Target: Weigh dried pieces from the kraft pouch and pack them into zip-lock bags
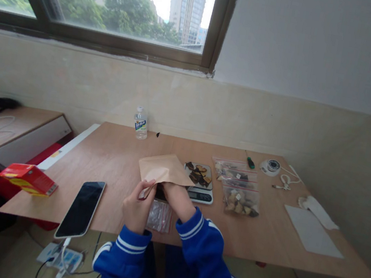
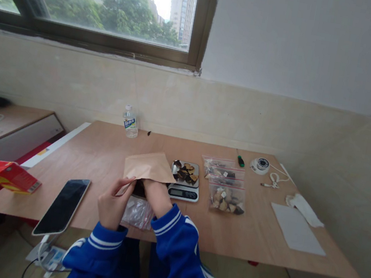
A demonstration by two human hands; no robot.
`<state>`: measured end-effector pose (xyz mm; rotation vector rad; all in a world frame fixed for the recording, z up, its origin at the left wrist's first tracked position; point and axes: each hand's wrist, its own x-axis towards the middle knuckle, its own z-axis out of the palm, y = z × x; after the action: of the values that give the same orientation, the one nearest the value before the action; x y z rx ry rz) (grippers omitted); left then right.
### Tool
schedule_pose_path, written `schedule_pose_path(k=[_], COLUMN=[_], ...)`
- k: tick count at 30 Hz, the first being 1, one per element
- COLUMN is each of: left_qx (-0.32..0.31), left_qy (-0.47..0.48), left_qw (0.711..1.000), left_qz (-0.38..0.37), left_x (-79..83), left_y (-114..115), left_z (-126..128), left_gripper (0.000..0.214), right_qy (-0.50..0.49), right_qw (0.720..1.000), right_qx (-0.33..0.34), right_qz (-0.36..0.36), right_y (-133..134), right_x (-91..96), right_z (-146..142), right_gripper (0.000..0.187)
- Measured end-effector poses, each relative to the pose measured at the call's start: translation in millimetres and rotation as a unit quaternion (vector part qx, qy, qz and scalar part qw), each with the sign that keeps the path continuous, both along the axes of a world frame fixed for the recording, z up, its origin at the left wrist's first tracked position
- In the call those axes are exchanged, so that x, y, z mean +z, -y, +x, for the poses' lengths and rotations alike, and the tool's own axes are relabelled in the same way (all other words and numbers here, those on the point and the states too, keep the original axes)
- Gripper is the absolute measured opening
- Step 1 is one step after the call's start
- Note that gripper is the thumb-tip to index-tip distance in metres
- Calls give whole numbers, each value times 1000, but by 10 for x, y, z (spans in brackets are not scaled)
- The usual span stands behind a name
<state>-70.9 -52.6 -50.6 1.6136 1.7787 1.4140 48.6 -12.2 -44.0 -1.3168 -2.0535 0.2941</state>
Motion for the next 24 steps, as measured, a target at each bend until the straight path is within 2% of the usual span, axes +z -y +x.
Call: schedule_pose_path(k=[2, 4, 6, 7, 9, 12, 13, 15, 18, 21, 22, 24], left_qx=[2, 4, 6, 8, 17, 25, 26, 27, 31, 34, 22, -54], left_qy=[-2, -1, 2, 6, 30, 105, 121, 124, 118, 109, 93, 43], left_qw=[1000, 1000, 1000, 1000, 999, 992, 988, 982, 981, 980, 982, 990], left_qz=[-5, -7, -7, -4, 9, 71, 97, 141, 154, 165, 166, 125], left_x=[72, 155, 251, 303, 408, 532, 556, 569, 500, 312, 221, 2], left_y=[-21, -55, -118, -166, -297, -553, -636, -762, -790, -649, -590, -497], left_z=[2, 19, 44, 59, 90, 138, 153, 180, 206, 248, 278, 376], left_gripper=[20, 20, 19, 19, 25, 38, 41, 48, 52, 33, 23, 11], right_qy=[1, -41, -109, -152, -248, -343, -344, -305, -212, -177, -179, -190], right_qw=[999, 997, 993, 988, 967, 922, 918, 930, 955, 962, 961, 958], right_qx=[30, 52, 47, 23, -62, -180, -194, -205, -208, -204, -204, -211], right_qz=[-22, -32, -31, -28, -19, -13, -16, -14, 23, 45, 45, 40], right_y=[207, 404, 553, 600, 633, 545, 492, 375, 220, 144, 143, 178], right_x=[158, 288, 336, 317, 190, -137, -248, -431, -572, -604, -608, -626], right_z=[110, 237, 382, 461, 631, 878, 947, 1051, 1112, 1097, 1089, 1086], right_gripper=[26, 26, 26, 26, 26, 22, 20, 15, 10, 11, 12, 13])
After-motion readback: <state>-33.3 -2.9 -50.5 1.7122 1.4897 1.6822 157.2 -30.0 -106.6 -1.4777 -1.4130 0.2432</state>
